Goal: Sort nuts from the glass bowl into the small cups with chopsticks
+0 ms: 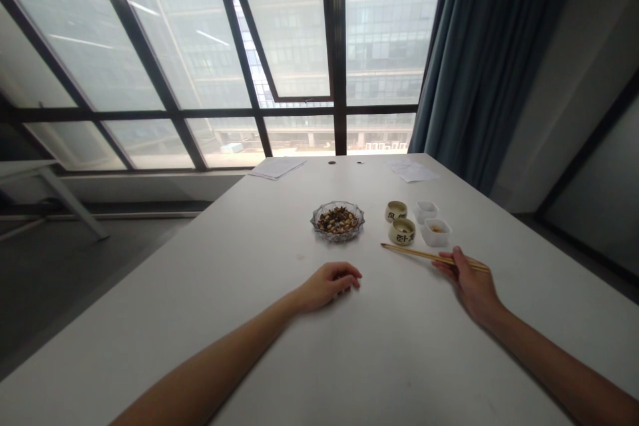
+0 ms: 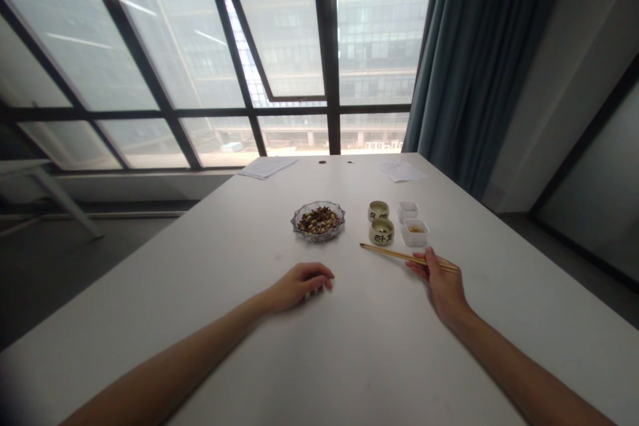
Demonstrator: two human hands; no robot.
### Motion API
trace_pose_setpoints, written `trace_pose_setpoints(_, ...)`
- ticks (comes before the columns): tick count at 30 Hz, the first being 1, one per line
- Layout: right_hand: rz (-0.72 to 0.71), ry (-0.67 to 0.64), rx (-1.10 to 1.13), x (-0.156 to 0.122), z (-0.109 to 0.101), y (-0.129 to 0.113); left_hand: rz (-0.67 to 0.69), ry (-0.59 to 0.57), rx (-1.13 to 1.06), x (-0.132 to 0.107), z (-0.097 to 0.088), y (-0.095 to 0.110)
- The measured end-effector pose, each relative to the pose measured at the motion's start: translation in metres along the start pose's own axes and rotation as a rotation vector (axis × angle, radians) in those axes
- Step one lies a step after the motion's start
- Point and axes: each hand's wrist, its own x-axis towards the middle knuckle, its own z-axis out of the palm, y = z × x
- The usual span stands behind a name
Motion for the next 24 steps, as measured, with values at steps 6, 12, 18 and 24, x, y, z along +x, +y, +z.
trace_pose_setpoints(6, 0.048, 0.048, 0.059, -0.0003, 0.0048, -0.0026, -0.005, 0.002, 0.021, 0.0004, -0.0012, -0.0018)
trace_pose_setpoints(12, 0.083, 0.076, 0.104, -0.0021, 0.0047, -0.0053, 0.000, -0.005, 0.006, 0.0003, -0.0018, -0.0034)
trace_pose_setpoints(18, 0.082, 0.036, 0.080, -0.0007, 0.0043, -0.0037, 0.000, 0.004, 0.015, 0.0003, -0.0010, -0.0023)
trace_pose_setpoints(24, 0.058, 0.006, 0.048, 0.0004, 0.0050, -0.0020, 0.000, 0.005, 0.008, -0.0002, 0.0000, 0.0007)
